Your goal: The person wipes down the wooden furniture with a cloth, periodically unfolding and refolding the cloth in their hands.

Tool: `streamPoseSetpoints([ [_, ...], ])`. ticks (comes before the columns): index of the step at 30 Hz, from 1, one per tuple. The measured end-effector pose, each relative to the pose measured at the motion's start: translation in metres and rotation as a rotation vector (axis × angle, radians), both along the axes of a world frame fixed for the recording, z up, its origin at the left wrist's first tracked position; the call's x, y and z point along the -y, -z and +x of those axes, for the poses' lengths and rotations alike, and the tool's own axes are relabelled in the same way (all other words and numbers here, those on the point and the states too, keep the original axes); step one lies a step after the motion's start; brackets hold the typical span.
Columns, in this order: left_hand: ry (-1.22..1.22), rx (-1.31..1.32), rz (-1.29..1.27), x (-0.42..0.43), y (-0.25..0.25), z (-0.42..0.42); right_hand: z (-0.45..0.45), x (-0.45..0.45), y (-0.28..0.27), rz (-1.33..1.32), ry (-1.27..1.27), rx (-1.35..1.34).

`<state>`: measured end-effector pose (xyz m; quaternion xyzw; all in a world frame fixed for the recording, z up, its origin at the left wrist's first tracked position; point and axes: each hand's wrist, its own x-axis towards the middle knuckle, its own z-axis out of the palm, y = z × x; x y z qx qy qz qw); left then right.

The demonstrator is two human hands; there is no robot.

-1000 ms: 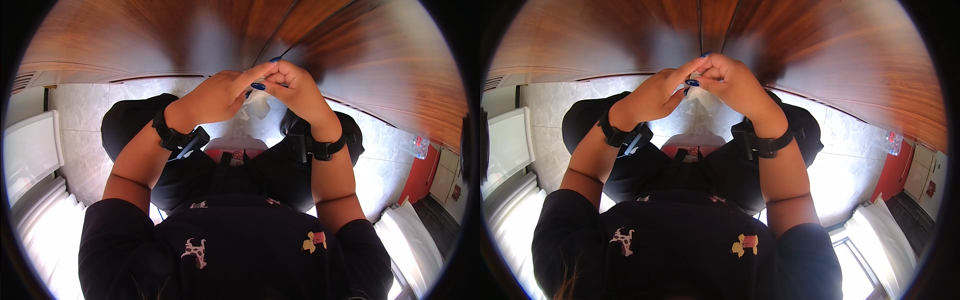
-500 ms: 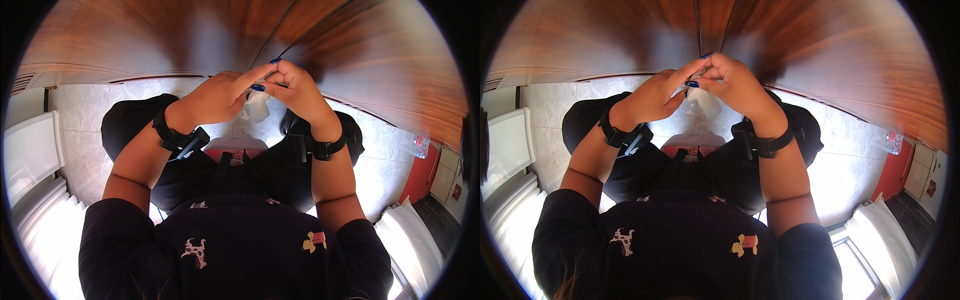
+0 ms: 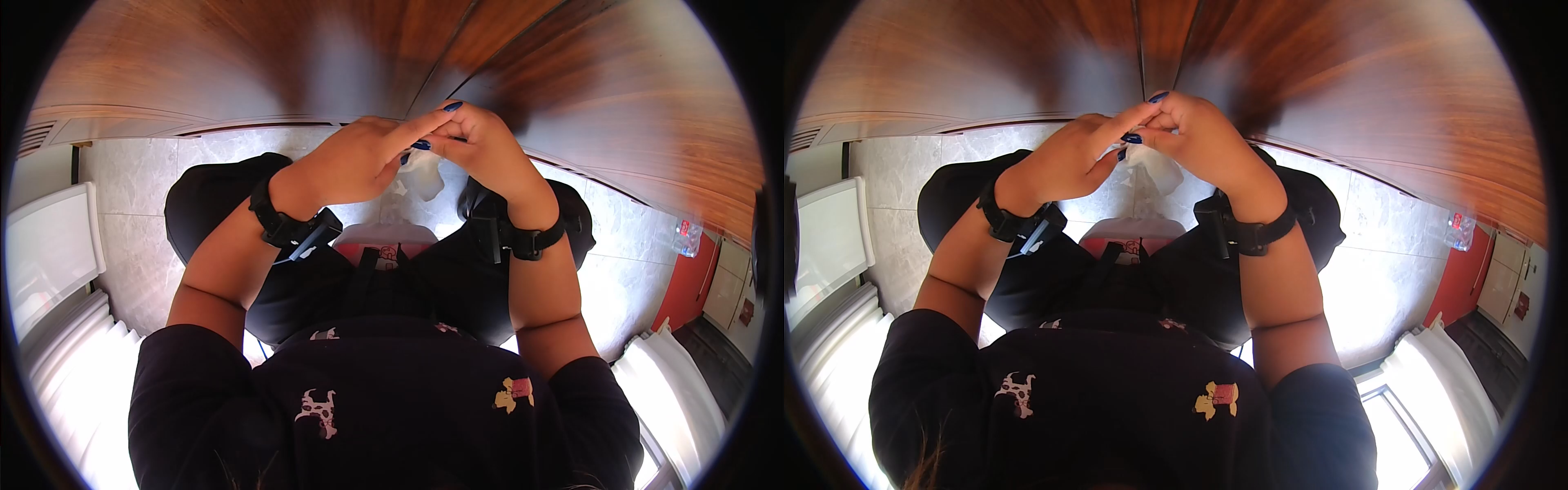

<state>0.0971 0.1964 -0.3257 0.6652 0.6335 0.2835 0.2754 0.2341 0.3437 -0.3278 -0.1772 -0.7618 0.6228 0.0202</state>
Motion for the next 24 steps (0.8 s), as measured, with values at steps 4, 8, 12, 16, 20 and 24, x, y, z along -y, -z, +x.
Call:
streamPoseSetpoints([
  [4, -0.043, 0.061, -0.137, -0.001, 0.000, 0.001, 0.000, -0.001, -0.005, 0.042, 0.030, -0.029],
  [8, -0.116, 0.398, 0.070, -0.001, 0.021, -0.002, 0.000, -0.004, -0.007, 0.010, 0.170, -0.089],
  [12, -0.253, 0.370, 0.096, -0.003, 0.030, 0.004, 0.003, -0.009, -0.011, 0.125, 0.260, -0.234],
  [16, -0.257, 0.251, 0.433, -0.006, 0.043, 0.011, 0.008, -0.005, -0.029, 0.107, 0.392, -0.291],
  [20, -0.208, 0.254, 0.199, -0.009, 0.025, 0.009, 0.010, -0.005, -0.041, 0.166, 0.412, -0.380],
  [24, -0.120, 0.390, 0.370, -0.020, 0.025, 0.007, 0.019, 0.000, -0.063, 0.218, 0.363, -0.364],
])
